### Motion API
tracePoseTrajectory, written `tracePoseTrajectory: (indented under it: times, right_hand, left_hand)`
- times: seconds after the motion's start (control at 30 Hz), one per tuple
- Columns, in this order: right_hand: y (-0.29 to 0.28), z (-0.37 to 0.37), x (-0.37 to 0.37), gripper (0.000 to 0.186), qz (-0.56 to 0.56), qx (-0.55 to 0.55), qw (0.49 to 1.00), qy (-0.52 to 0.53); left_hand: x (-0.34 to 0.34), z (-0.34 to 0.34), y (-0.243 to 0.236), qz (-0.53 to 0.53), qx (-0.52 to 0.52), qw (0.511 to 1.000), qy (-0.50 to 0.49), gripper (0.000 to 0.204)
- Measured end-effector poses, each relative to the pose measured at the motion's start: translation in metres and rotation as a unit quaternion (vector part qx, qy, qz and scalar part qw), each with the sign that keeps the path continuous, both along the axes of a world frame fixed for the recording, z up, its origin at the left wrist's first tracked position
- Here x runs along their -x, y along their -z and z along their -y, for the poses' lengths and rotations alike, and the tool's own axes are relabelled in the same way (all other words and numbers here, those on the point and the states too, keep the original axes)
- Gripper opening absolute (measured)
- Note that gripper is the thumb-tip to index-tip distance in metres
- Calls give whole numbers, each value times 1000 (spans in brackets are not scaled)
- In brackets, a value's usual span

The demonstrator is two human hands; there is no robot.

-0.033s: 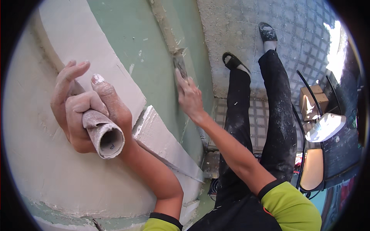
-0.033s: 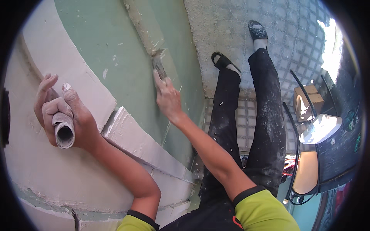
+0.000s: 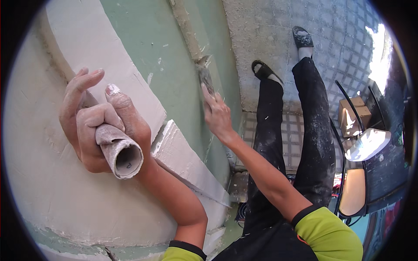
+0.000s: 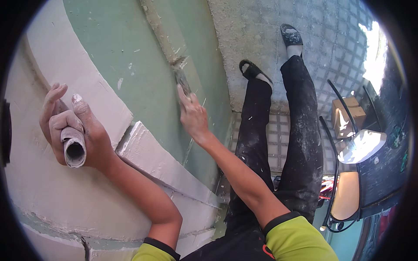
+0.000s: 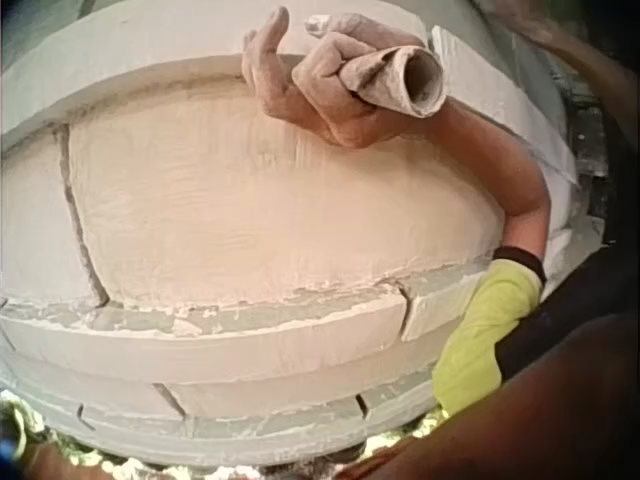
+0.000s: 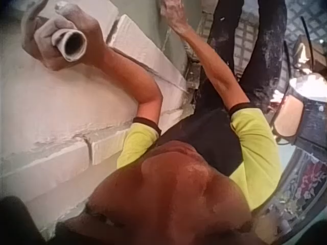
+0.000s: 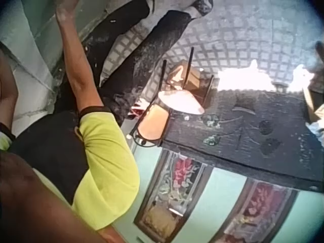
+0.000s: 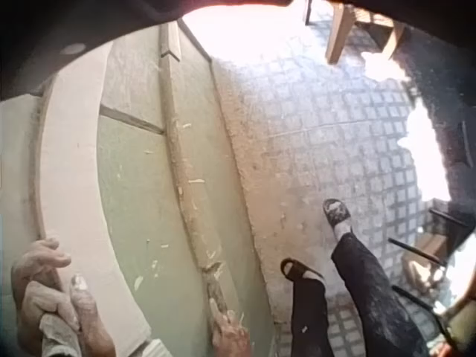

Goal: The person is using a putty knife/spatula to apply and smooth plaster or joint compound onto a wall and decorative molding.

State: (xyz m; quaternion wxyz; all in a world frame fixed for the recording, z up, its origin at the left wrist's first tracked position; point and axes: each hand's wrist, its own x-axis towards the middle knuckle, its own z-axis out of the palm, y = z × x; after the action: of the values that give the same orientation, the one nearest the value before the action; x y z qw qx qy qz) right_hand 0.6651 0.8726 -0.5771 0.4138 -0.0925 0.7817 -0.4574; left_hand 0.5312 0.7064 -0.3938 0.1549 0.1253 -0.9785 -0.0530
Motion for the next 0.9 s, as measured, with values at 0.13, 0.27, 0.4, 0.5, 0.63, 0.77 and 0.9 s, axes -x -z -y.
tracePoseTrajectory:
  times: [0.13, 0.27, 0.4, 0.5, 0.63, 0.77, 0.9]
  right_hand:
    - [4, -23, -7, 60, 34, 17, 999, -21]
    - [28, -9, 41, 63, -31, -22, 999, 23]
    - [26, -17, 85, 69, -96, -40, 989, 108]
    - [15, -17, 90, 70, -72, 41, 996, -27]
    - [20, 16, 86, 67, -44, 15, 988, -149]
    - [36, 76, 112, 54, -121, 32, 989, -84]
    - [50, 116, 155, 56, -181, 33, 981, -63]
  left_hand:
    - [1, 4, -7, -5, 12, 1000, 20, 27]
    - [3, 0, -6, 6, -18, 1000, -12, 30]
    - [0, 0, -6, -6, -27, 999, -27, 28]
    - [-5, 1, -5, -4, -23, 999, -38, 28]
    - [-12, -1, -1, -15, -27, 998, -51, 29]
    - [-27, 0, -1, -13, -29, 998, -49, 29]
    - [-39, -2, -4, -20, -40, 997, -61, 29]
